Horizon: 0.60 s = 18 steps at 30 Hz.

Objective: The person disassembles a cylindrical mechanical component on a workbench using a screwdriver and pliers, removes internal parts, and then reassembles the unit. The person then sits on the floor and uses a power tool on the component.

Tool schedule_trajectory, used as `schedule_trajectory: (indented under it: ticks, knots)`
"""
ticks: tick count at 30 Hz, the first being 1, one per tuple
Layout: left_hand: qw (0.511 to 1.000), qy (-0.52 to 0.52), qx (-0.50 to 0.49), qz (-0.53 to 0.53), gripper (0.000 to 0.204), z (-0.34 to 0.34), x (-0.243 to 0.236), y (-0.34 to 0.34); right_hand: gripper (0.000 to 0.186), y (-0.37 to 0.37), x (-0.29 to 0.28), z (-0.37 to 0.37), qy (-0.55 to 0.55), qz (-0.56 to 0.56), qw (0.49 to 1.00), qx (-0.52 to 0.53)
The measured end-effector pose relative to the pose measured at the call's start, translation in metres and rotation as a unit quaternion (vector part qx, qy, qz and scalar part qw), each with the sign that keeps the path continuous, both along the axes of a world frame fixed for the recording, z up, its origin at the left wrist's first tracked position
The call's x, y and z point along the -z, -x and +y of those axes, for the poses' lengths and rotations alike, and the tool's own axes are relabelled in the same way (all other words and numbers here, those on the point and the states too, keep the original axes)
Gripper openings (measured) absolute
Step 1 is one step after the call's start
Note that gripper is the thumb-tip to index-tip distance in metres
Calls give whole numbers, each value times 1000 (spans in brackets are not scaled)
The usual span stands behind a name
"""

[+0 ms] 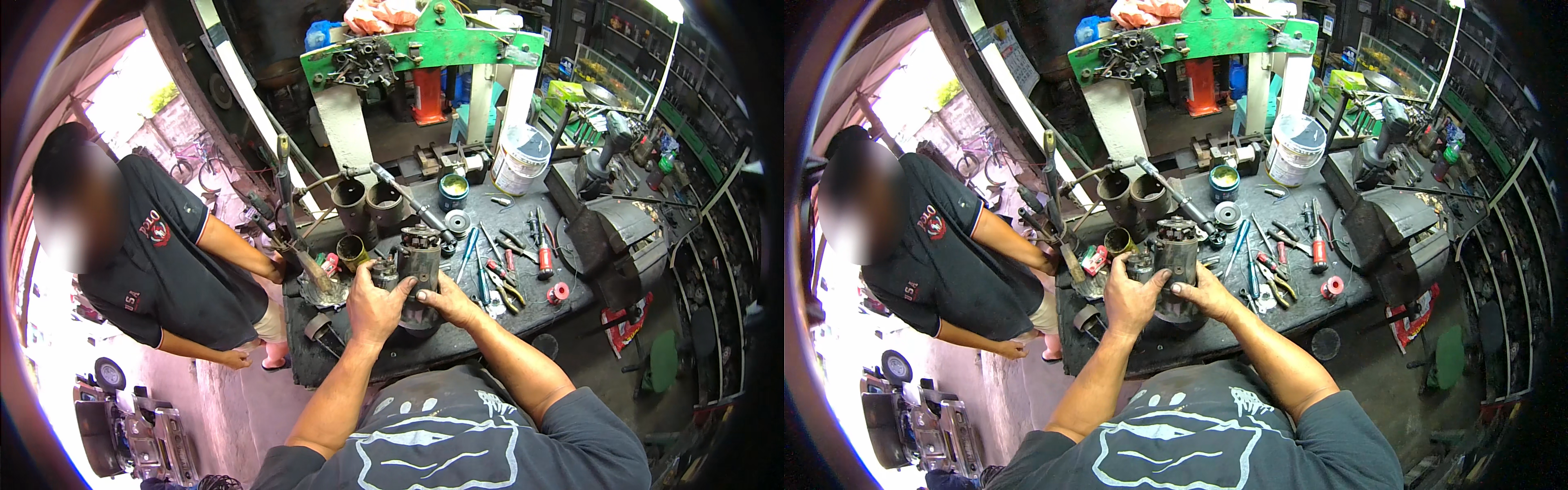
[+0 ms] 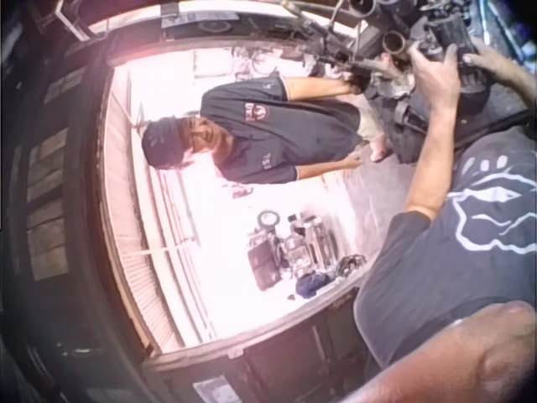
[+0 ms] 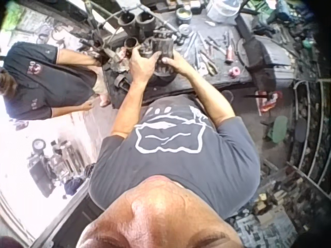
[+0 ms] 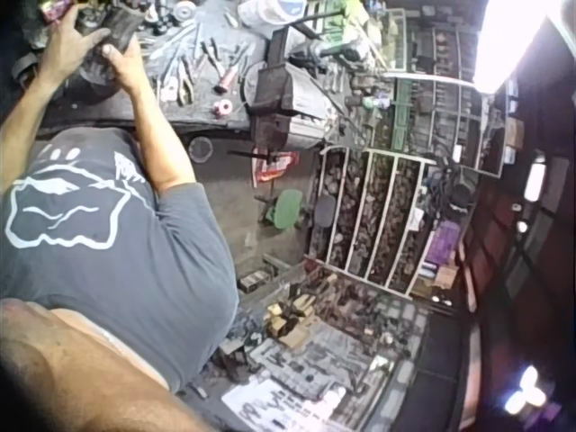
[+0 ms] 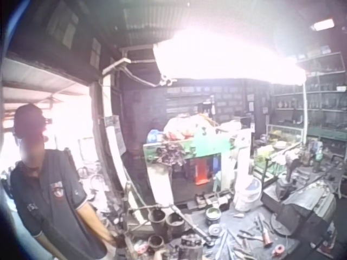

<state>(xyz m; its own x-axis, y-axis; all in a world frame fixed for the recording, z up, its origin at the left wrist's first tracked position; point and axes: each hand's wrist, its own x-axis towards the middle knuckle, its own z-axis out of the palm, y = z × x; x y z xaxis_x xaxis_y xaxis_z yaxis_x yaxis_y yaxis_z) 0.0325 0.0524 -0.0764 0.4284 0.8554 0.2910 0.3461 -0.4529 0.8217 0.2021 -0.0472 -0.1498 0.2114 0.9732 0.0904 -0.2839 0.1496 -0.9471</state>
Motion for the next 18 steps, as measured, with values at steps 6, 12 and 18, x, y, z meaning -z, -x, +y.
schedule_trajectory:
  ticks: [6, 12, 18]
  knots:
    - [1000, -24, -4, -18, 77, -6, 0, 3, 85, -1, 12, 0, 15, -33, 999, 9]
    - [999, -15, 3, -30, 84, -8, 8, 10, 93, 0, 25, 0, -15, -88, 996, 30]
    - [999, -28, 1, -28, 86, -9, 14, 13, 95, 2, 25, -3, 1, -96, 995, 32]
